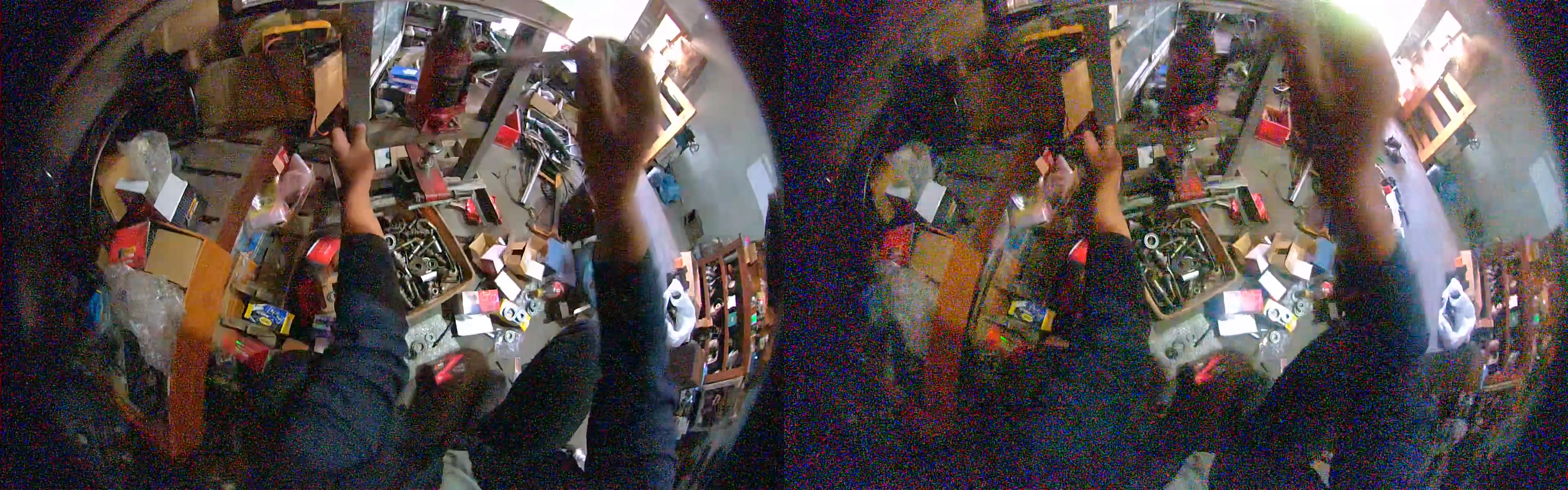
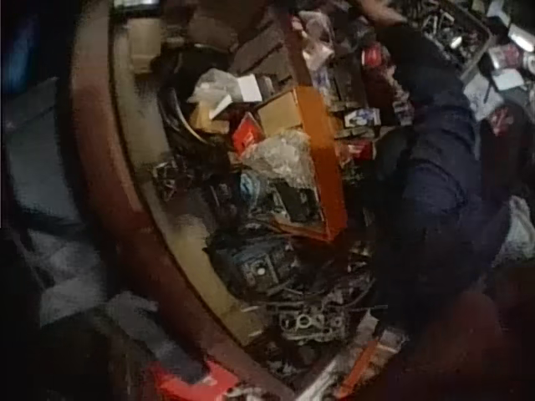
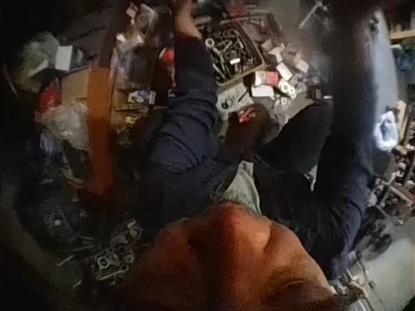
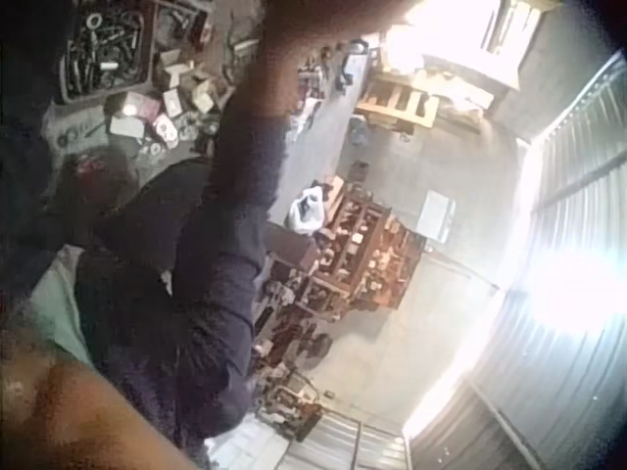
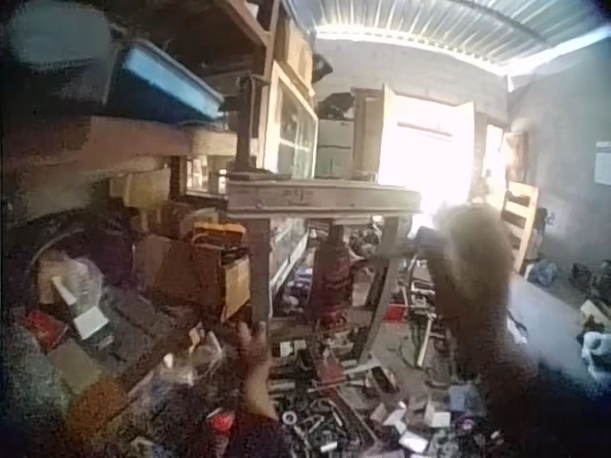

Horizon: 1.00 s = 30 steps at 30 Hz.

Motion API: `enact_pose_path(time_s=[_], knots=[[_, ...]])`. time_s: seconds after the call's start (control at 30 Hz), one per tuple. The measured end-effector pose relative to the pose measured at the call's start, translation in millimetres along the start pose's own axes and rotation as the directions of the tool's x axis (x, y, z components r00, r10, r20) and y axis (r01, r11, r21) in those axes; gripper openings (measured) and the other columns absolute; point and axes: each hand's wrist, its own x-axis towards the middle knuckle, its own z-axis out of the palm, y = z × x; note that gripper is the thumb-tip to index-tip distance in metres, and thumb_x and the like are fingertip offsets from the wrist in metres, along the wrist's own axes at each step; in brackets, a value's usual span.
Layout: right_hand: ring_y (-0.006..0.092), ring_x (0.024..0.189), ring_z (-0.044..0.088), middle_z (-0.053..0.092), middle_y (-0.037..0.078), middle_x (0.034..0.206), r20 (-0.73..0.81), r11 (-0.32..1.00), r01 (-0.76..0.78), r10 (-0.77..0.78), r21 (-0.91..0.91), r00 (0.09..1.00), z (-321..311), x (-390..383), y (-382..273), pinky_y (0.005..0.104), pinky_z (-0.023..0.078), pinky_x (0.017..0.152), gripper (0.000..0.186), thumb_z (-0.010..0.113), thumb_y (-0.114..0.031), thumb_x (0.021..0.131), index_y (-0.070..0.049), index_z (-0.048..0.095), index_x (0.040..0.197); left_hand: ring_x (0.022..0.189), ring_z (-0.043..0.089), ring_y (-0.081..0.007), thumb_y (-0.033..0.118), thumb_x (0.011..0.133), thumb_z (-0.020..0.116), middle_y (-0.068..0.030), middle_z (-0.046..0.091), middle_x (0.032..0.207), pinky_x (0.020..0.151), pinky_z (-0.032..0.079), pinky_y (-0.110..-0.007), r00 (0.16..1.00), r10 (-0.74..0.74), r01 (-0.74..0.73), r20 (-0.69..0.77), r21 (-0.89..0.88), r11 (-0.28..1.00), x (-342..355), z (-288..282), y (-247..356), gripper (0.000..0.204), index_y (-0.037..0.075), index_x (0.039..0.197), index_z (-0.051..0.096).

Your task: The person aligns a bearing onto a camshaft by hand, places the assembly into a hydraulic press, and pumps the press lever to fit the bearing onto the shaft. Afterward, the person removes the assembled camshaft and turns the bearing by hand.

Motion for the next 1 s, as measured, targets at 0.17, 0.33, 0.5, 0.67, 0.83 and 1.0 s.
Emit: enact_pose_path(time_s=[0.17,0.33,0.5,0.67,0.83,1.0], knots=[[0.0158,0.063,0.057,0.059,0.007,0.072,0.074,0.755,0.423,-0.450,-0.500,0.890,-1.4,22.8,-5.6,0.0280,0.045,0.057,0.003,0.062,-0.008,0.087,-0.006,0.061,0.090,0.104,0.056,-0.0349,0.025,0.092,0.057,-0.0208,0.059,0.114,0.092,0.040,-0.042,0.994,0.096,-0.092,-0.057,0.076,0.993,6.9,8.5,-14.4,0.041,-0.004,0.120,0.049],[0.0210,0.072,0.061,0.063,0.006,0.077,0.729,0.932,-0.236,0.363,-0.276,0.580,-8.8,-166.1,-34.6,0.0323,0.049,0.066,0.019,0.077,-0.019,0.072,-0.013,0.060,0.079,0.105,0.051,-0.0285,0.021,0.089,0.062,-0.0157,0.057,0.115,0.096,0.036,-0.038,0.991,-0.076,0.037,-0.107,-0.330,0.943,17.7,23.2,-33.4,0.040,-0.003,0.118,0.050],[0.0176,0.067,0.058,0.065,0.008,0.079,-0.021,0.978,0.042,-0.047,-0.203,0.999,3.0,-4.4,-3.8,0.0312,0.046,0.061,0.016,0.065,-0.018,0.087,-0.002,0.061,0.086,0.101,0.053,-0.0300,0.030,0.091,0.061,-0.0175,0.058,0.112,0.090,0.039,-0.042,0.996,0.052,-0.054,-0.079,-0.026,0.998,9.0,8.0,-19.5,0.040,-0.004,0.111,0.051],[0.0224,0.071,0.060,0.063,0.010,0.082,-0.027,0.766,0.320,-0.402,-0.557,0.915,1.3,23.4,6.3,0.0321,0.047,0.066,0.011,0.056,-0.013,0.091,-0.004,0.063,0.095,0.099,0.054,-0.0332,0.033,0.093,0.058,-0.0183,0.057,0.116,0.094,0.039,-0.042,0.993,-0.121,0.120,0.000,-0.115,0.986,6.4,9.7,-10.8,0.049,-0.002,0.124,0.046],[0.0279,0.074,0.062,0.064,0.011,0.079,0.753,0.979,-0.188,0.063,0.082,0.655,-25.1,-158.9,-27.1,0.0404,0.048,0.068,0.026,0.071,-0.031,0.078,-0.011,0.065,0.092,0.096,0.054,-0.0334,0.038,0.091,0.060,-0.0185,0.058,0.109,0.089,0.040,-0.042,0.994,-0.038,0.030,-0.103,-0.078,0.996,10.4,16.4,-28.7,0.049,-0.003,0.115,0.048],[0.0224,0.065,0.058,0.059,0.012,0.079,-0.001,0.948,-0.267,0.271,0.173,0.962,-7.7,17.4,11.9,0.0305,0.045,0.055,0.014,0.059,-0.010,0.088,-0.002,0.060,0.100,0.091,0.053,-0.0326,0.043,0.090,0.060,-0.0190,0.059,0.102,0.085,0.040,-0.043,0.998,0.007,-0.008,-0.066,-0.013,1.000,5.7,8.6,-31.7,0.051,-0.003,0.108,0.049]])
